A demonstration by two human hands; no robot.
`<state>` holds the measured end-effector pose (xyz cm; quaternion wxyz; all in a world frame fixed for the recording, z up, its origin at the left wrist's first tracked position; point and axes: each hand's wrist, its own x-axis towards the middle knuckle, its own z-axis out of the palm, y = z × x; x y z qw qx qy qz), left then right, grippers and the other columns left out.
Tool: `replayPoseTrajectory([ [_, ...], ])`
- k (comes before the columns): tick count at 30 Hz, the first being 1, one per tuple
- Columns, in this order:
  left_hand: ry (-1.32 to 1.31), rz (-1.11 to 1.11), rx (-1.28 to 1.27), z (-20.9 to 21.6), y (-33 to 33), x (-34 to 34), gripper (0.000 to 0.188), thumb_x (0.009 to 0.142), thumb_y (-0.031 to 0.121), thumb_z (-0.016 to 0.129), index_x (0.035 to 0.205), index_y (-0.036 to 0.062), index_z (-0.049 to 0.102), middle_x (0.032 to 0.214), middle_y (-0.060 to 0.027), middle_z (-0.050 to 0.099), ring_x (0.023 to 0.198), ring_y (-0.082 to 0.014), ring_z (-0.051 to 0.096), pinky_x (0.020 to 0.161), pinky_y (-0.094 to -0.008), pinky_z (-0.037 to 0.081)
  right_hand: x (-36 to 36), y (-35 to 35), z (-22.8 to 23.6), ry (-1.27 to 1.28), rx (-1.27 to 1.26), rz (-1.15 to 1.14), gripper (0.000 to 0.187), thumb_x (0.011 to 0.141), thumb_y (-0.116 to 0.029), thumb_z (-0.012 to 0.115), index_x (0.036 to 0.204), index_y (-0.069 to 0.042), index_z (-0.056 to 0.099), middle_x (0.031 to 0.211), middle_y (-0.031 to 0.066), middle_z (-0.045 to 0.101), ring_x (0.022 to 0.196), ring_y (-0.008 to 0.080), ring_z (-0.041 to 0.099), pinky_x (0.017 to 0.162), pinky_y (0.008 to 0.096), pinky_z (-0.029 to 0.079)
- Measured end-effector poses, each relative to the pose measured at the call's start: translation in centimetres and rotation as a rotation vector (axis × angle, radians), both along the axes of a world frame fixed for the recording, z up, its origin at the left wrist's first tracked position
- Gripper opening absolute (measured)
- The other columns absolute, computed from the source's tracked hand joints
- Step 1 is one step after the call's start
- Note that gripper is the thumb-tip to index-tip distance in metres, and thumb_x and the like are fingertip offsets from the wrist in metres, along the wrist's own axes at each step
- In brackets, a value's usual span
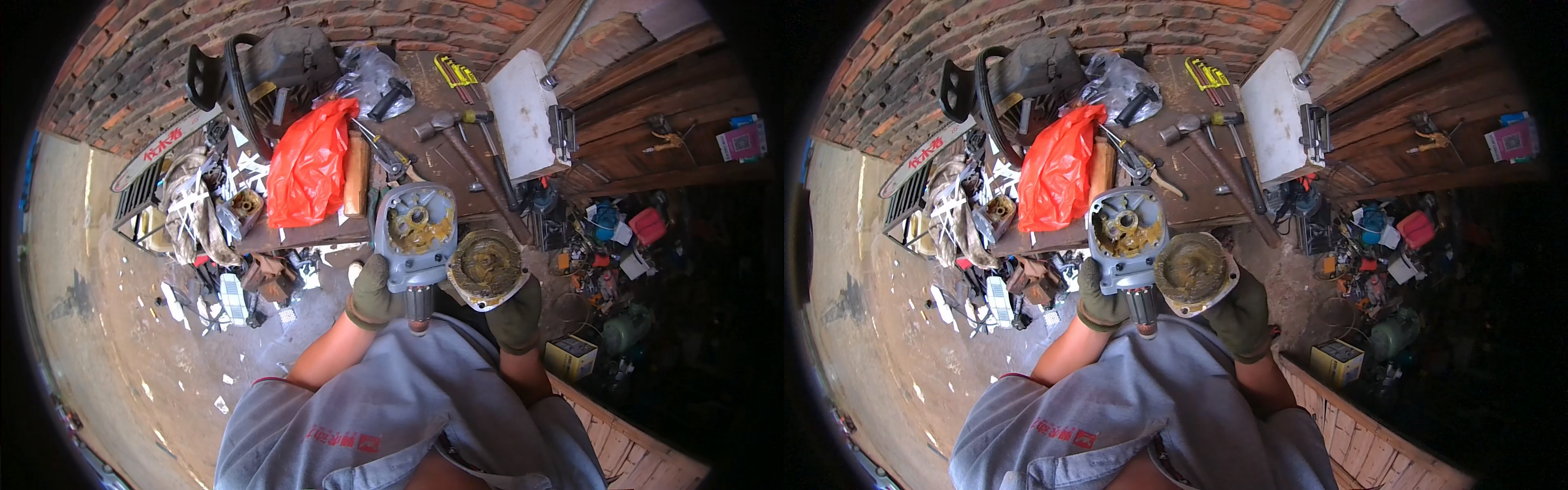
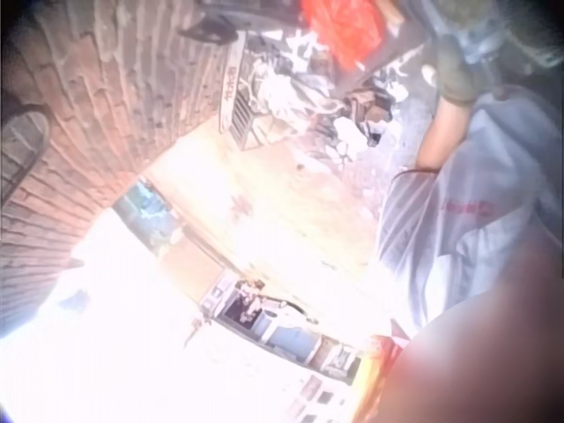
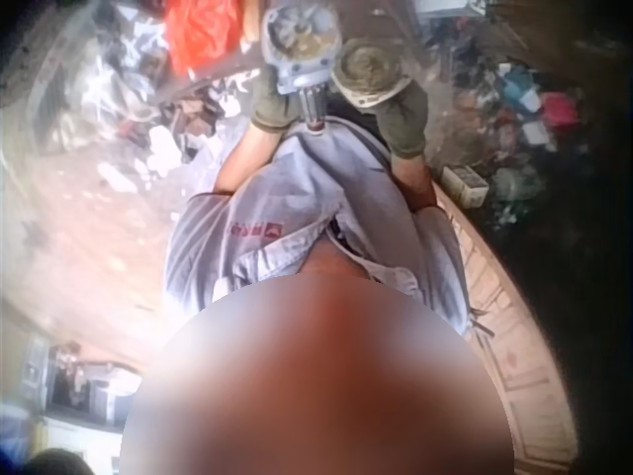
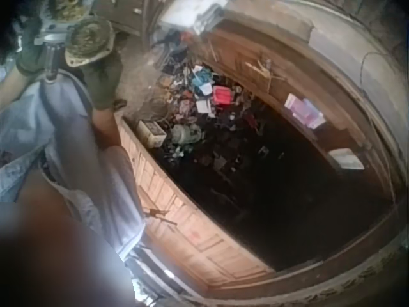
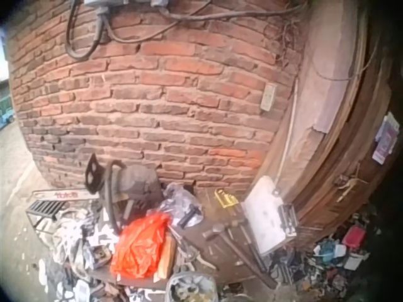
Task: The person cleans a small metal housing with a stick, then assembles two metal housings together by hand, aligning and pressing them. The person handles the assembled unit and places it on the workbench.
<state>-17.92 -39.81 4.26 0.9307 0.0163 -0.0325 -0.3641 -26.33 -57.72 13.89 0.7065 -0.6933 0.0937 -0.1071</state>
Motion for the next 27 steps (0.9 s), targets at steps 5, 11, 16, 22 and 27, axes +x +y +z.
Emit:
replayPoseTrajectory([
  [5,0.012,0.015,0.001,-0.4,0.1,-0.2,0.087,0.088,0.047,0.075,0.155,0.0079,0.035,0.154,-0.013,0.046,0.139,-0.0315,0.048,0.116,-0.0494,0.039,-0.1,-0.2,-0.1,0.009,-0.026,0.006,0.058,0.095,-0.038,0.071,0.128,0.008,0.059,0.117,0.0136,0.07,0.107,0.0203,0.068,0.094,0.0343,0.053],
  [11,0.0,0.006,0.145,-0.1,0.3,-0.4,0.092,0.082,0.056,0.075,0.155,0.0146,0.037,0.157,-0.012,0.042,0.141,-0.0337,0.044,0.118,-0.0538,0.035,-0.2,-0.2,0.9,0.038,0.009,0.064,0.053,0.093,-0.029,0.071,0.129,0.007,0.06,0.12,0.0143,0.07,0.109,0.0214,0.068,0.096,0.0344,0.052],
  [16,-0.058,-0.032,0.168,1.2,0.6,0.1,0.105,0.078,0.057,0.08,0.158,0.0115,0.03,0.16,-0.0141,0.036,0.144,-0.0349,0.04,0.119,-0.0535,0.033,-0.7,-0.3,0.7,0.001,-0.002,0.082,0.053,0.091,-0.027,0.072,0.13,0.007,0.06,0.12,0.0144,0.07,0.109,0.0219,0.068,0.095,0.0349,0.052],
  [22,-0.015,-0.06,0.362,3.6,0.5,0.3,0.108,0.072,0.057,0.085,0.157,0.0146,0.034,0.156,-0.0133,0.042,0.141,-0.0346,0.044,0.118,-0.0553,0.037,-1.1,-0.3,0.8,-0.017,0.004,0.056,0.051,0.09,-0.027,0.073,0.127,0.007,0.062,0.115,0.0141,0.072,0.104,0.0216,0.07,0.092,0.035,0.053],
  [27,-0.156,-0.137,-0.022,1.5,0.5,0.9,0.083,0.088,0.052,0.07,0.153,0.0104,0.038,0.148,-0.0133,0.051,0.135,-0.0311,0.051,0.116,-0.0503,0.041,-2.2,-0.6,0.5,-0.009,-0.076,0.062,0.05,0.088,-0.024,0.075,0.125,0.007,0.063,0.113,0.0139,0.073,0.101,0.0202,0.07,0.09,0.0346,0.054],
])
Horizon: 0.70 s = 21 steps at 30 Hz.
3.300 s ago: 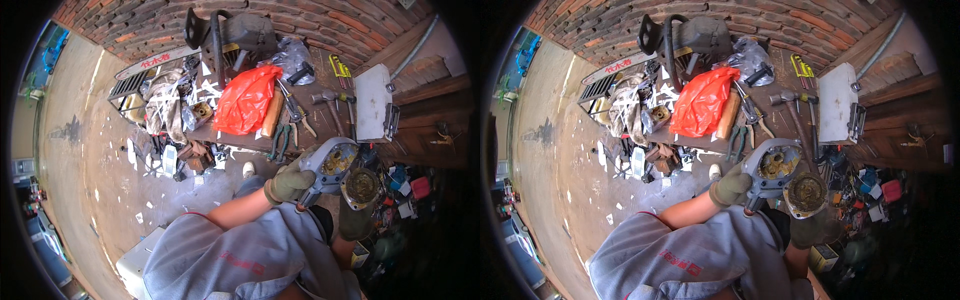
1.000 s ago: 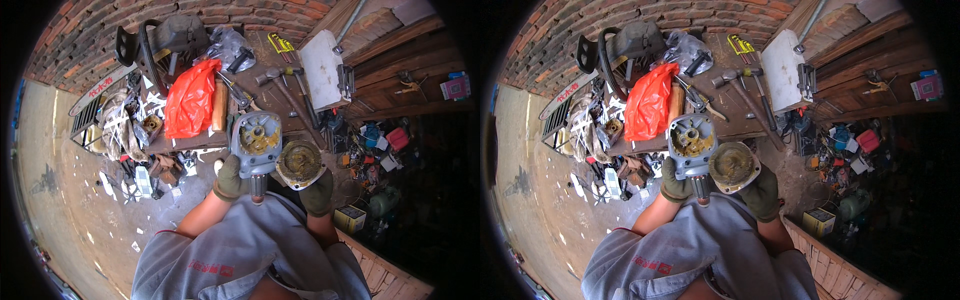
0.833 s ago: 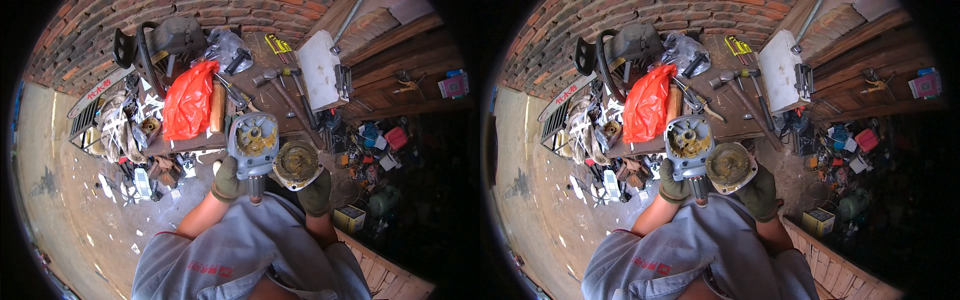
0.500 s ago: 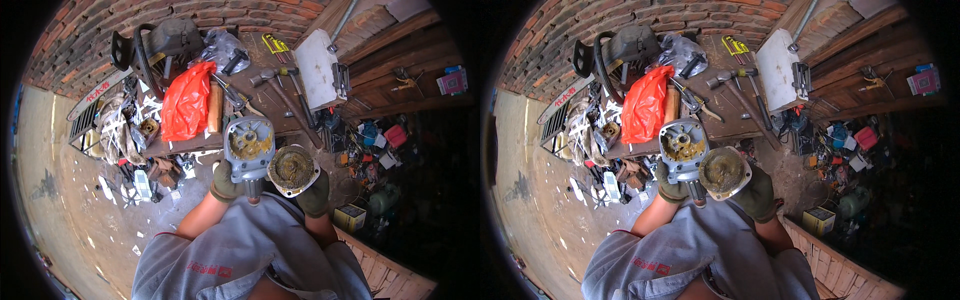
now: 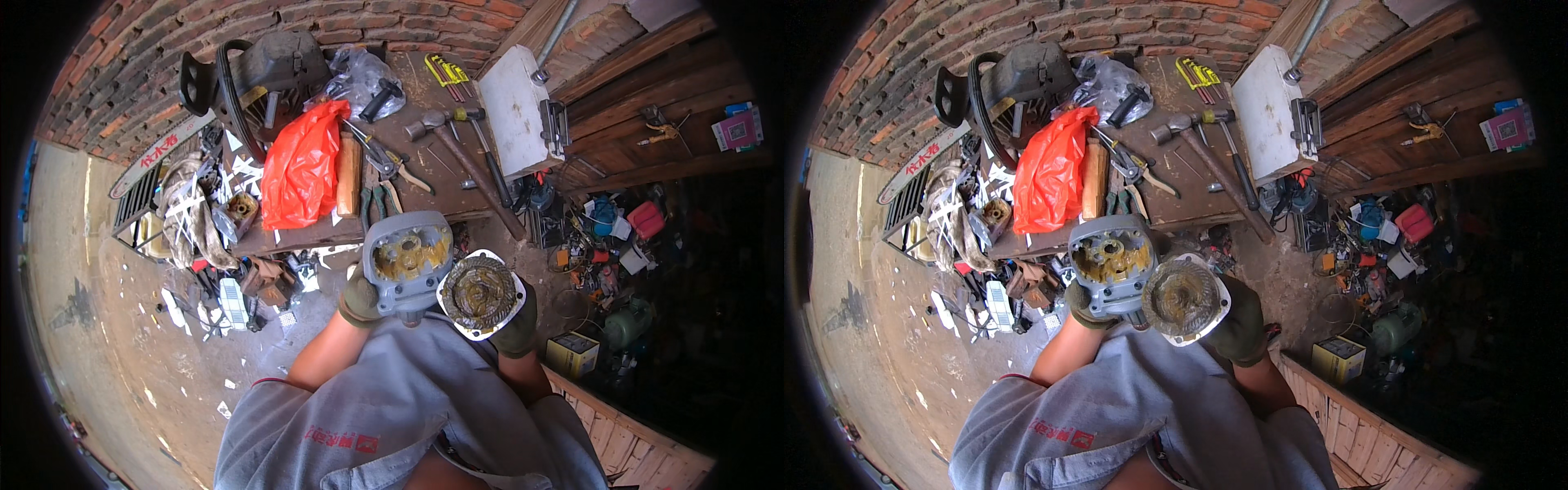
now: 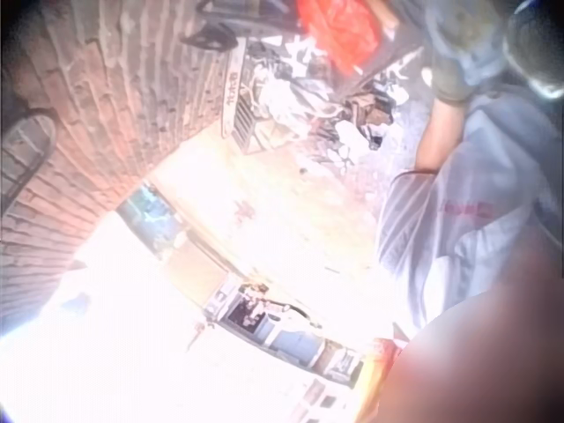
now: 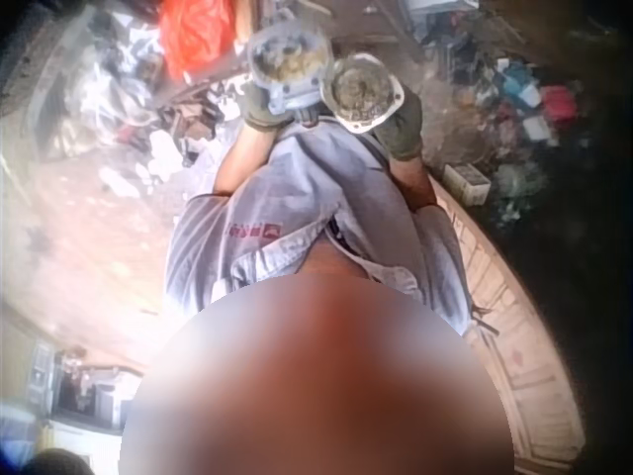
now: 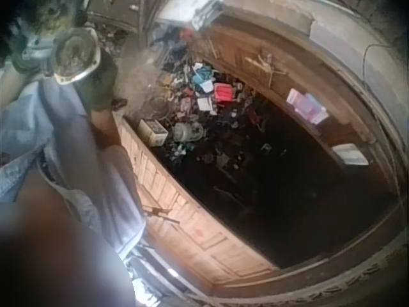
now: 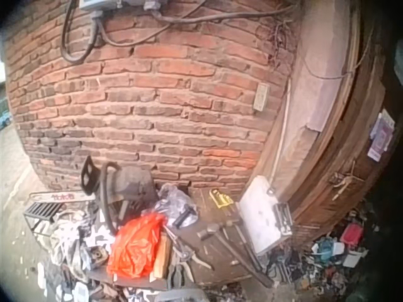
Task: The person cleans a small metal housing with a stick, then assembles two metal housings together by hand, aligning and pressing them. The person handles the assembled unit and places it on the workbench.
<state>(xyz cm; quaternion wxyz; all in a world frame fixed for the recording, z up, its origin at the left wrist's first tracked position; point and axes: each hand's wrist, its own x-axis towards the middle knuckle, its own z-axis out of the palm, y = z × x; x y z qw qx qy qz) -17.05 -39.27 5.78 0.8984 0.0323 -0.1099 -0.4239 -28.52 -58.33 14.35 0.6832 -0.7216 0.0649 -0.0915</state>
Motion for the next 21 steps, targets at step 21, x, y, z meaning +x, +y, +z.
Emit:
replayPoseTrajectory([
  [21,-0.09,0.168,0.388,1.5,0.2,0.4,0.125,0.06,0.059,0.091,0.156,0.0052,0.032,0.152,-0.02,0.045,0.136,-0.0359,0.05,0.111,-0.0513,0.046,-1.5,0.3,-0.6,0.049,0.014,-0.156,0.041,0.087,-0.024,0.07,0.114,0.007,0.066,0.103,0.0138,0.074,0.092,0.0223,0.072,0.083,0.0343,0.055],
])
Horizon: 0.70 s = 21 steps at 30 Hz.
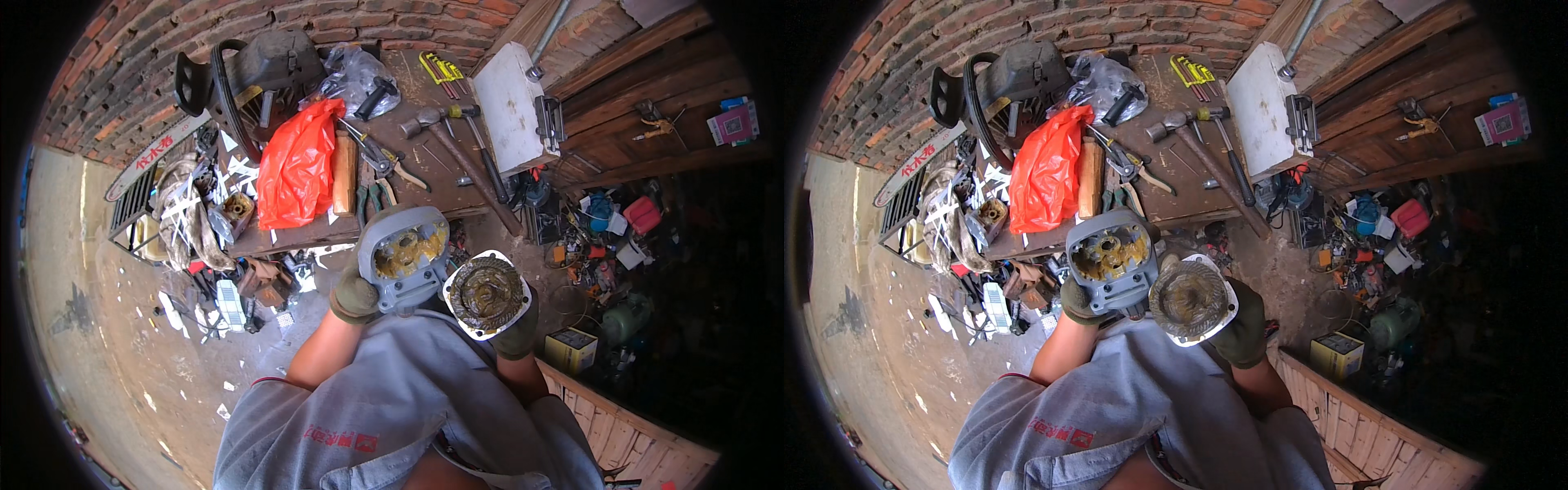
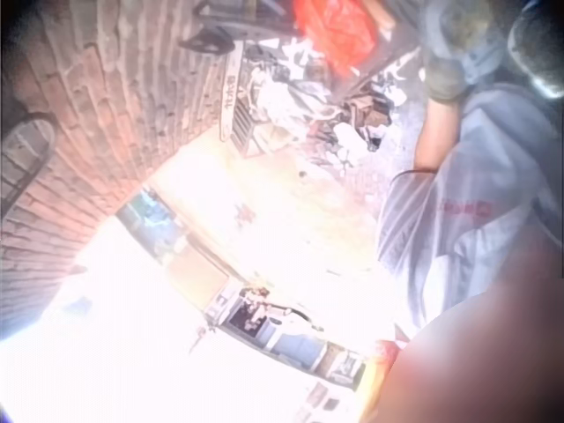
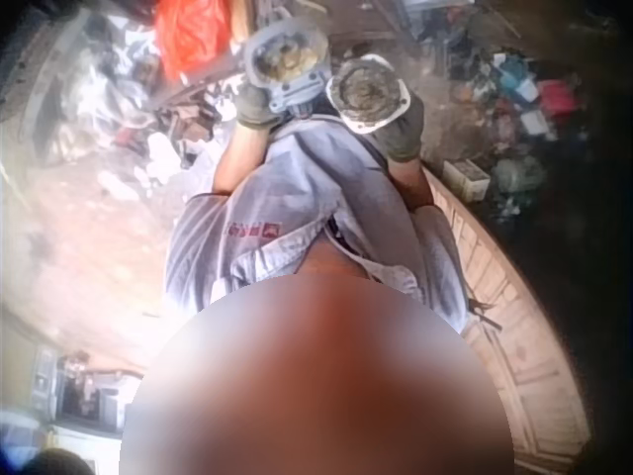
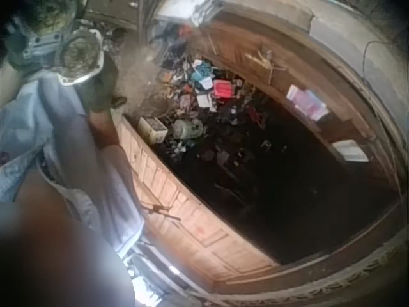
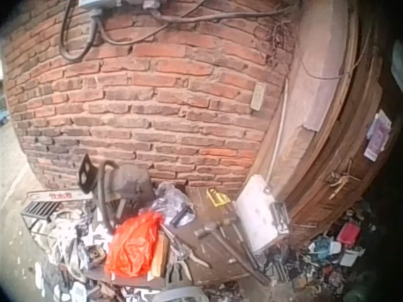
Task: The person cleans a small metal housing with a stick, then assembles two metal housings together by hand, aligning and pressing them. The person handles the assembled unit and places it on the workbench.
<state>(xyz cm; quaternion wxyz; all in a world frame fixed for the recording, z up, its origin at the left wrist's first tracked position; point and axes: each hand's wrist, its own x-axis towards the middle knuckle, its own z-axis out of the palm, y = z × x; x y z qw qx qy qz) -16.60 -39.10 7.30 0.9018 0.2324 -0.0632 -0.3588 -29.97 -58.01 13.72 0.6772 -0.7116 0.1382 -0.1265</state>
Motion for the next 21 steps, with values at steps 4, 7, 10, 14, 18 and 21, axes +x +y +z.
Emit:
replayPoseTrajectory([
  [4,-0.05,0.022,0.004,0.5,-0.1,0.3,0.124,0.064,0.06,0.088,0.155,0.0008,0.027,0.154,-0.0213,0.04,0.14,-0.0351,0.047,0.115,-0.0497,0.04,0.6,0.6,0.6,-0.032,-0.006,-0.01,0.042,0.087,-0.026,0.071,0.114,0.007,0.067,0.102,0.0135,0.074,0.092,0.0216,0.071,0.083,0.0337,0.055],
  [7,-0.029,0.068,0.023,1.5,-0.3,0.2,0.121,0.066,0.054,0.09,0.155,0.0003,0.028,0.154,-0.0206,0.041,0.14,-0.0338,0.047,0.115,-0.0488,0.04,1.4,0.6,1.7,-0.078,-0.168,0.009,0.041,0.091,-0.025,0.071,0.116,0.007,0.067,0.104,0.0141,0.074,0.093,0.021,0.071,0.083,0.0336,0.055],
  [10,-0.014,0.107,0.018,2.2,-0.6,0.4,0.116,0.067,0.043,0.092,0.155,0.0002,0.028,0.151,-0.0182,0.045,0.136,-0.0306,0.05,0.114,-0.0465,0.041,2.6,-0.1,3.7,-0.018,-0.301,0.064,0.04,0.094,-0.025,0.071,0.119,0.007,0.067,0.105,0.0156,0.075,0.095,0.0212,0.072,0.081,0.0337,0.055],
  [14,-0.054,0.141,0.051,2.8,-1.2,0.8,0.113,0.066,0.039,0.094,0.153,0.0033,0.031,0.145,-0.0164,0.05,0.133,-0.0282,0.053,0.112,-0.0452,0.043,4.2,-0.7,5.6,0.014,-0.409,0.046,0.035,0.088,-0.015,0.076,0.115,0.006,0.068,0.1,0.0178,0.074,0.089,0.026,0.073,0.077,0.035,0.055],
  [18,-0.09,0.183,0.007,2.9,-1.7,0.8,0.106,0.068,0.024,0.094,0.152,0.0059,0.032,0.144,-0.0166,0.051,0.131,-0.029,0.054,0.11,-0.0444,0.045,5.3,-1.4,6.7,-0.13,-0.598,0.112,0.027,0.085,-0.008,0.075,0.108,0.004,0.069,0.092,0.0175,0.074,0.081,0.0314,0.073,0.073,0.0369,0.056],
  [21,-0.096,0.193,0.062,2.9,-1.8,0.4,0.108,0.067,0.023,0.094,0.153,0.0055,0.031,0.143,-0.0167,0.052,0.13,-0.0287,0.055,0.11,-0.044,0.046,5.9,-1.3,6.8,-0.139,-0.665,0.115,0.024,0.086,-0.008,0.073,0.107,0.004,0.069,0.091,0.0181,0.074,0.079,0.0333,0.073,0.071,0.0379,0.056],
])
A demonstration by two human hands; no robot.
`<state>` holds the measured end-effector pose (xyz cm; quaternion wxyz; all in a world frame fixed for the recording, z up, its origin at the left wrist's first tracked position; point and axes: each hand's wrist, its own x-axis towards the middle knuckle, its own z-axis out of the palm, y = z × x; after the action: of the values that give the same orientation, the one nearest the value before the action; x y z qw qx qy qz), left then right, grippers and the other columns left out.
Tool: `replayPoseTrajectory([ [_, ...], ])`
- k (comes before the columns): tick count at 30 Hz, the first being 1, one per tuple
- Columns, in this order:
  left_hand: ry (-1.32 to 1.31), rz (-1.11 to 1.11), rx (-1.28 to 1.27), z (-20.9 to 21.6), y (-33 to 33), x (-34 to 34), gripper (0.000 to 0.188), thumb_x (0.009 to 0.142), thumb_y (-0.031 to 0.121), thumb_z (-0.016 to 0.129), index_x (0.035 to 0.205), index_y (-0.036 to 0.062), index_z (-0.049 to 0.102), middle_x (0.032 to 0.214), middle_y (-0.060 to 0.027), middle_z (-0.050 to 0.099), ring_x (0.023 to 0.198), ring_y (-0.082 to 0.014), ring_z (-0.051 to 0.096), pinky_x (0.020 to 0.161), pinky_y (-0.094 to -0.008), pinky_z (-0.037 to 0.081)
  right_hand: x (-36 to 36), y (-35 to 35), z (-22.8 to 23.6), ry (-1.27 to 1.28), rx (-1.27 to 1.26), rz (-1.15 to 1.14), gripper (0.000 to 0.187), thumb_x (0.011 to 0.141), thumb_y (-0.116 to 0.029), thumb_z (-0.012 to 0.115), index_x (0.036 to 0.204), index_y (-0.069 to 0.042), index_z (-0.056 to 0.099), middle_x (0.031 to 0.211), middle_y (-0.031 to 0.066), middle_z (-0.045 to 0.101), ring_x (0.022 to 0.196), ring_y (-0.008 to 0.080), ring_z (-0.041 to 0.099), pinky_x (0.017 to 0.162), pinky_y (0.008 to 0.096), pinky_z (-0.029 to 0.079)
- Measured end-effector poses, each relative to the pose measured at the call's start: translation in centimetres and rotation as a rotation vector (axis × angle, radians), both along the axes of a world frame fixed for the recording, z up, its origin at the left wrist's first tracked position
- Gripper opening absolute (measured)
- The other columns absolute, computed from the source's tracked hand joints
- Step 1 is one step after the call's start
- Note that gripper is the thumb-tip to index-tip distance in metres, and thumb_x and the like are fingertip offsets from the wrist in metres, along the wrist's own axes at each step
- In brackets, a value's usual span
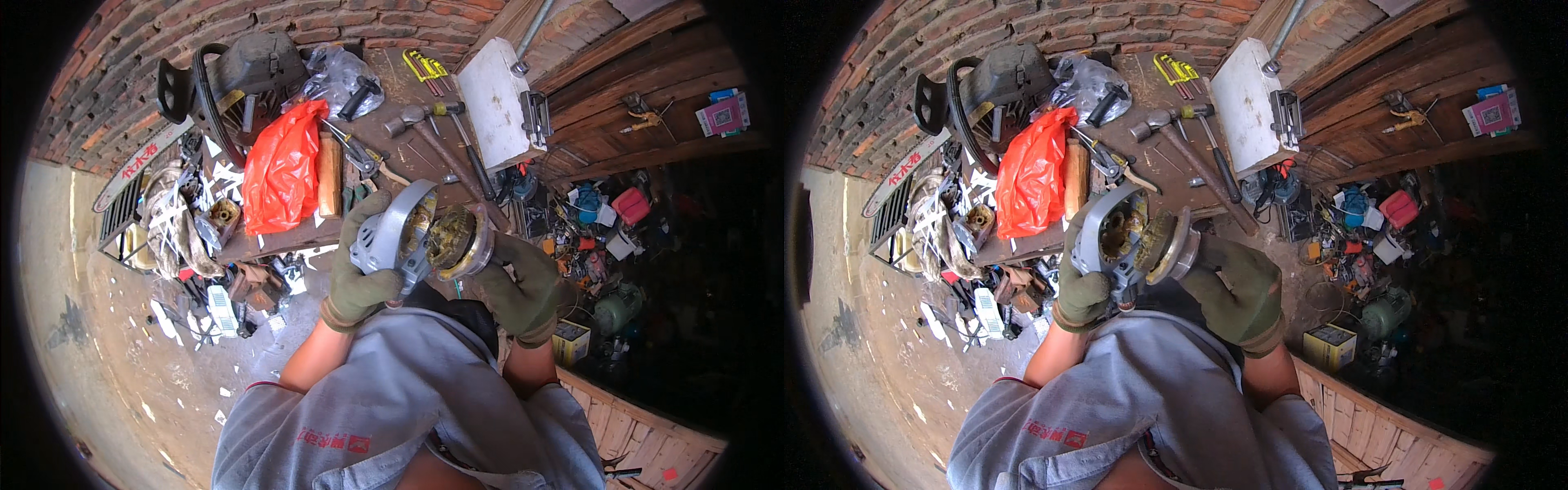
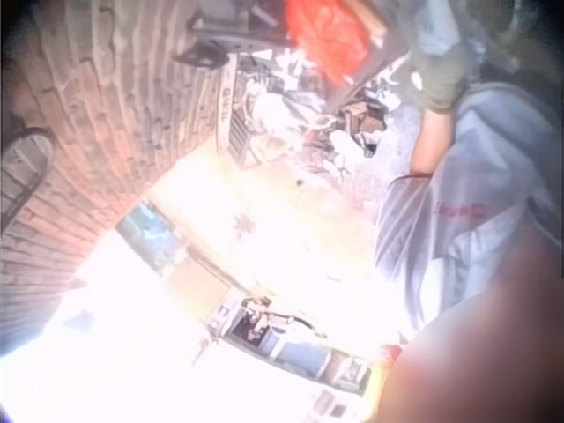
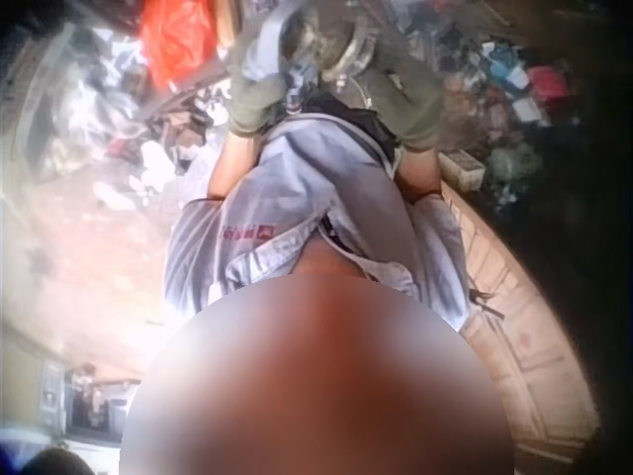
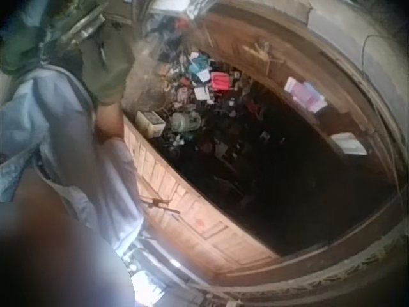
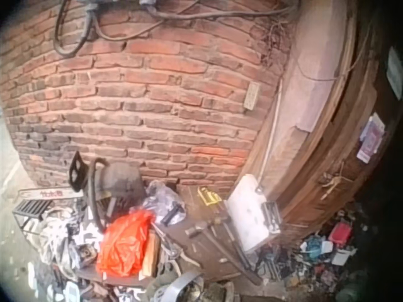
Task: The person cleans a small metal housing with a stick, then assembles two metal housings together by hand, aligning and pressing them. The person handles the assembled unit and places it on the workbench.
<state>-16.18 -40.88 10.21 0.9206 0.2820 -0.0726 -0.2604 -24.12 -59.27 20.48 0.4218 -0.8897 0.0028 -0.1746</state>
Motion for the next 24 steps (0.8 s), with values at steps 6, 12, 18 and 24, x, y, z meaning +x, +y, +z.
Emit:
replayPoseTrajectory([
  [6,0.018,0.006,-0.07,-0.12,-0.37,0.11,0.106,0.067,0.016,0.093,0.152,0.005,0.03,0.142,-0.0166,0.053,0.13,-0.0288,0.056,0.111,-0.0443,0.045,0.62,-0.08,0.31,0.015,-0.023,0.037,0.025,0.085,-0.005,0.071,0.108,0.005,0.068,0.091,0.0207,0.073,0.08,0.0341,0.074,0.07,0.0383,0.057],
  [12,-0.013,-0.009,-0.07,-0.12,-0.54,0.29,0.105,0.066,0.012,0.093,0.151,0.0049,0.032,0.141,-0.0163,0.053,0.129,-0.029,0.056,0.111,-0.0443,0.045,0.54,0.11,0.39,0.053,-0.005,-0.01,0.029,0.082,-0.008,0.072,0.108,0.005,0.067,0.091,0.021,0.074,0.08,0.0346,0.074,0.07,0.0387,0.057],
  [18,-0.076,-0.015,-0.004,-0.74,-0.65,0.57,0.105,0.066,0.014,0.094,0.151,0.0044,0.033,0.138,-0.0158,0.055,0.127,-0.0273,0.058,0.109,-0.0409,0.046,0.54,-0.38,0.07,0.046,-0.124,-0.017,0.031,0.081,-0.01,0.072,0.108,0.004,0.067,0.087,0.019,0.072,0.076,0.036,0.072,0.066,0.0414,0.056],
  [24,-0.078,-0.018,0.017,-0.73,-0.84,0.52,0.105,0.064,0.012,0.094,0.15,0.0034,0.034,0.136,-0.0152,0.056,0.124,-0.0255,0.058,0.107,-0.0392,0.046,0.81,-0.72,-0.07,0.015,-0.182,0.011,0.031,0.08,-0.012,0.073,0.108,0.001,0.068,0.085,0.0178,0.072,0.074,0.0373,0.07,0.065,0.0432,0.055],
])
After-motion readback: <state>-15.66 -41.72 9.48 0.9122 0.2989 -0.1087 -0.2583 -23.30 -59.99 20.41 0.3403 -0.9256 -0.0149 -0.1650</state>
